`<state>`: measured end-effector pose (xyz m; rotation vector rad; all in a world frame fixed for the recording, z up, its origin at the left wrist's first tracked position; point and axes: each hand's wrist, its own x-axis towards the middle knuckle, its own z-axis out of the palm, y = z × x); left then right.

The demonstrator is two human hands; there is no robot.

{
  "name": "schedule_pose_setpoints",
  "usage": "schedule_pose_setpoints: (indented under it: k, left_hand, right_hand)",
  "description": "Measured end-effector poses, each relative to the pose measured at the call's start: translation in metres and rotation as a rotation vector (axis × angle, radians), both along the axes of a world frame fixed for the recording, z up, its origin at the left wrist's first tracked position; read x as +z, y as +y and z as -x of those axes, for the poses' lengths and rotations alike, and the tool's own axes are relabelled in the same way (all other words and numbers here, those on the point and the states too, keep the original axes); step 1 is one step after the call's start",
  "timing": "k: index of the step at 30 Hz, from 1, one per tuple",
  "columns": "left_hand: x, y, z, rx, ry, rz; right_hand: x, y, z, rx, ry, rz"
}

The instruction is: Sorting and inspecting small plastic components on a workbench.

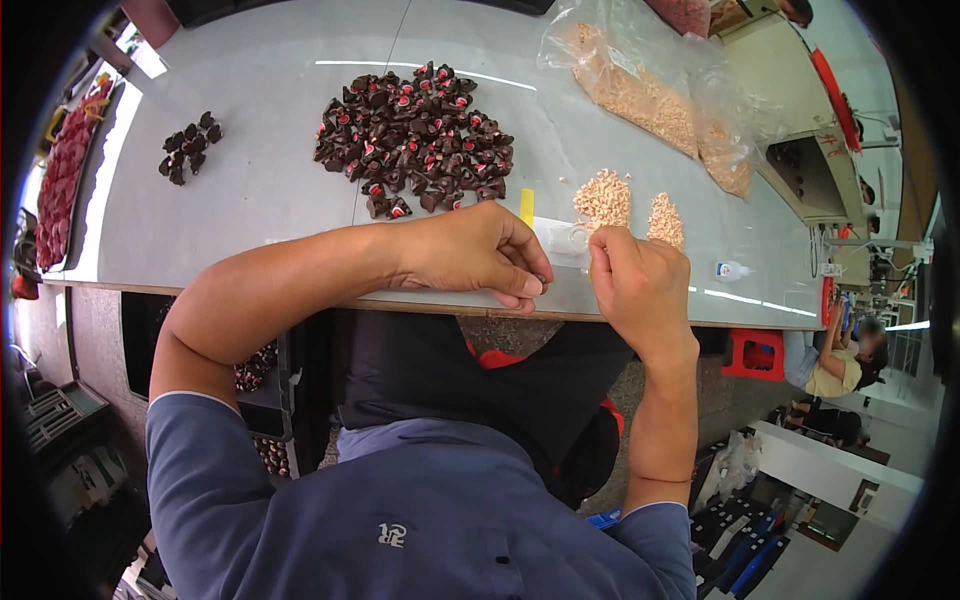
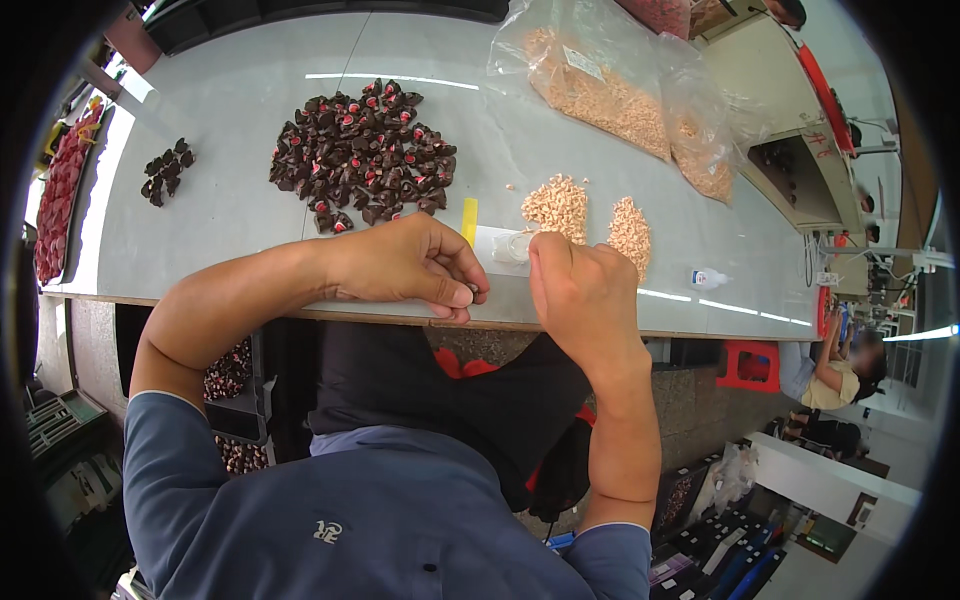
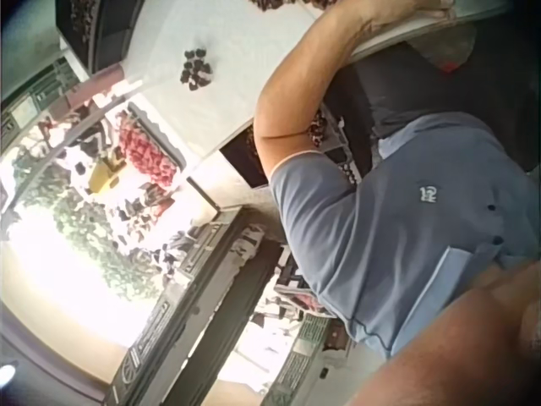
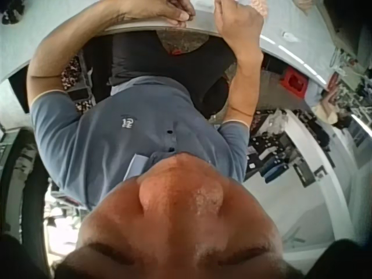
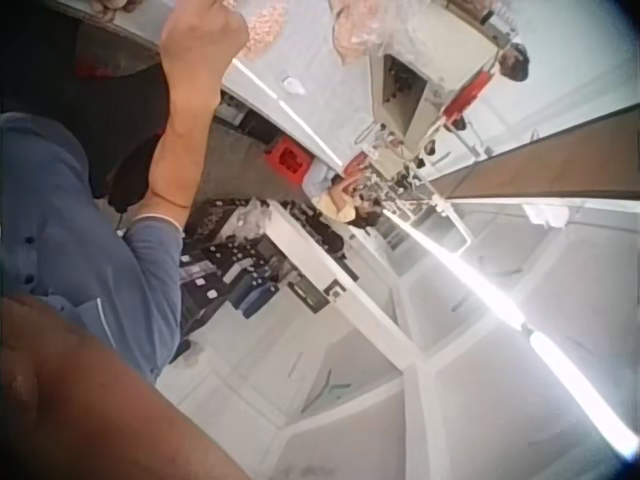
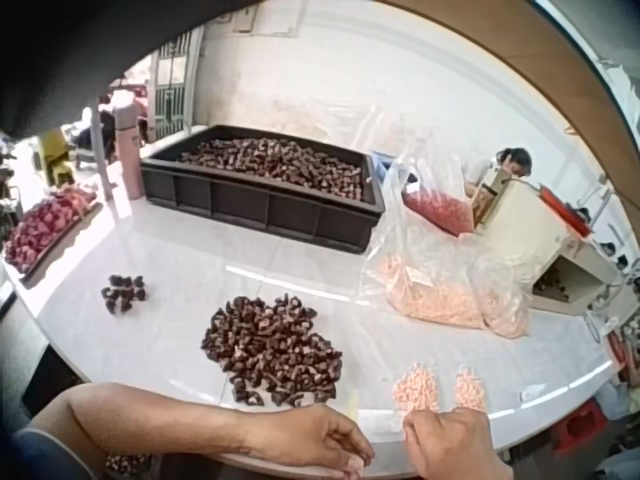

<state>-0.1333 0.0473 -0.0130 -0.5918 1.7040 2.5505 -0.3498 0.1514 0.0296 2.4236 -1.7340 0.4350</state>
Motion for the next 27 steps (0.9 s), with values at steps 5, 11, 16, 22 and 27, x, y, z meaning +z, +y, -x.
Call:
schedule_pose_setpoints:
  k: [5, 11, 16, 22, 27]
  left_hand:
    - [-0.004, -0.002, -0.001, 0.013, 0.015, -0.067]
    - [-0.002, -0.004, 0.0, 0.03, -0.015, -0.133]
    - [-0.004, -0.004, 0.001, 0.047, -0.001, -0.146]
    - [-0.004, -0.005, 0.001, 0.047, -0.008, -0.153]
    - [-0.005, -0.005, 0.001, 0.061, -0.002, -0.156]
  right_hand:
    - [0.005, 0.007, -0.003, -0.01, -0.034, 0.013]
    - [-0.011, 0.028, -0.022, -0.024, -0.452, -0.022]
    - [-0.022, 0.034, -0.032, -0.03, -0.576, 0.004]
    - [-0.028, 0.034, -0.033, -0.045, -0.576, 0.012]
    - [-0.033, 0.031, -0.037, -0.041, -0.549, 0.049]
